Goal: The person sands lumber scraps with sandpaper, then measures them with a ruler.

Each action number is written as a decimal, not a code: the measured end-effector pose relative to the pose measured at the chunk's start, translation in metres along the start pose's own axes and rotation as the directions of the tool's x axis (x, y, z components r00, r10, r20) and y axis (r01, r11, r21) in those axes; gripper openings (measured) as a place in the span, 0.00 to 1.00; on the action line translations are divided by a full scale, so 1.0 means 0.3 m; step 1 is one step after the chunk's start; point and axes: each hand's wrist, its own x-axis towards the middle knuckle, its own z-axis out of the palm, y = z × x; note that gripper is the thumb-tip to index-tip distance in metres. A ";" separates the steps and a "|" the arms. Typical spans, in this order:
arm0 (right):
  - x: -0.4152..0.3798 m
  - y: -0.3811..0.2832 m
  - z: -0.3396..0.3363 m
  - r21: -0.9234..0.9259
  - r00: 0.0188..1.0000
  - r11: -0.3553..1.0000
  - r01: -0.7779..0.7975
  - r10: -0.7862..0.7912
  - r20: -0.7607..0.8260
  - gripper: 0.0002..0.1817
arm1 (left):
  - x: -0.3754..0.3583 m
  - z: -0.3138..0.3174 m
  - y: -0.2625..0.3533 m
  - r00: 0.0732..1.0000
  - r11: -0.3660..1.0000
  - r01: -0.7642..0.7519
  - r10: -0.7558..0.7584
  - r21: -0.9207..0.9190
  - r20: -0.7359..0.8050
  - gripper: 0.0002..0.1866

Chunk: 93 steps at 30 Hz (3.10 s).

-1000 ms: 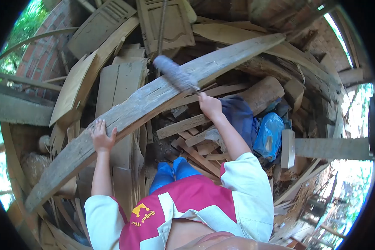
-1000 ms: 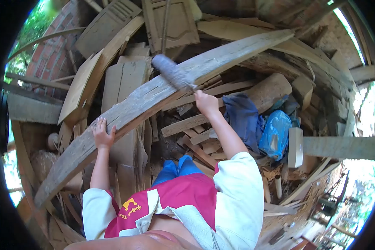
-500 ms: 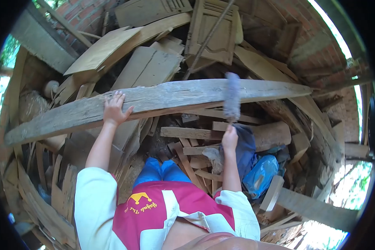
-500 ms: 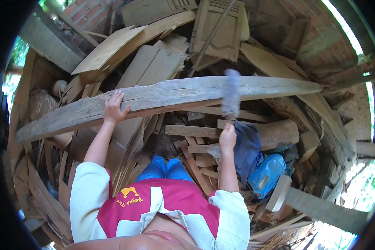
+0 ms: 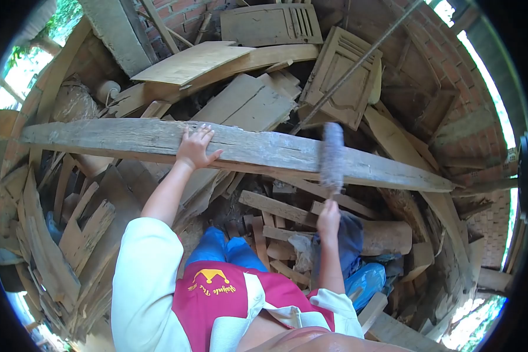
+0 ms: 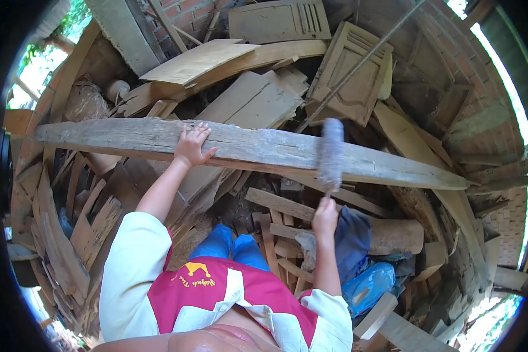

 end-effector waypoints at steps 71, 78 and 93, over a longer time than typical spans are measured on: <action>-0.403 -0.862 0.464 0.030 0.822 0.847 0.530 -0.522 0.227 0.12 | -0.677 -0.335 -0.937 0.802 0.812 0.581 -0.583 0.055 0.131 0.38; -0.374 -0.949 0.495 0.027 0.678 0.755 0.655 -0.602 0.422 0.11 | -0.678 -0.343 -0.938 0.774 0.786 0.617 -0.616 0.049 0.146 0.34; -0.238 -1.092 0.632 0.068 0.365 0.499 0.864 -0.713 0.598 0.11 | -0.766 -0.300 -0.836 0.557 0.587 0.803 -0.801 0.103 0.221 0.39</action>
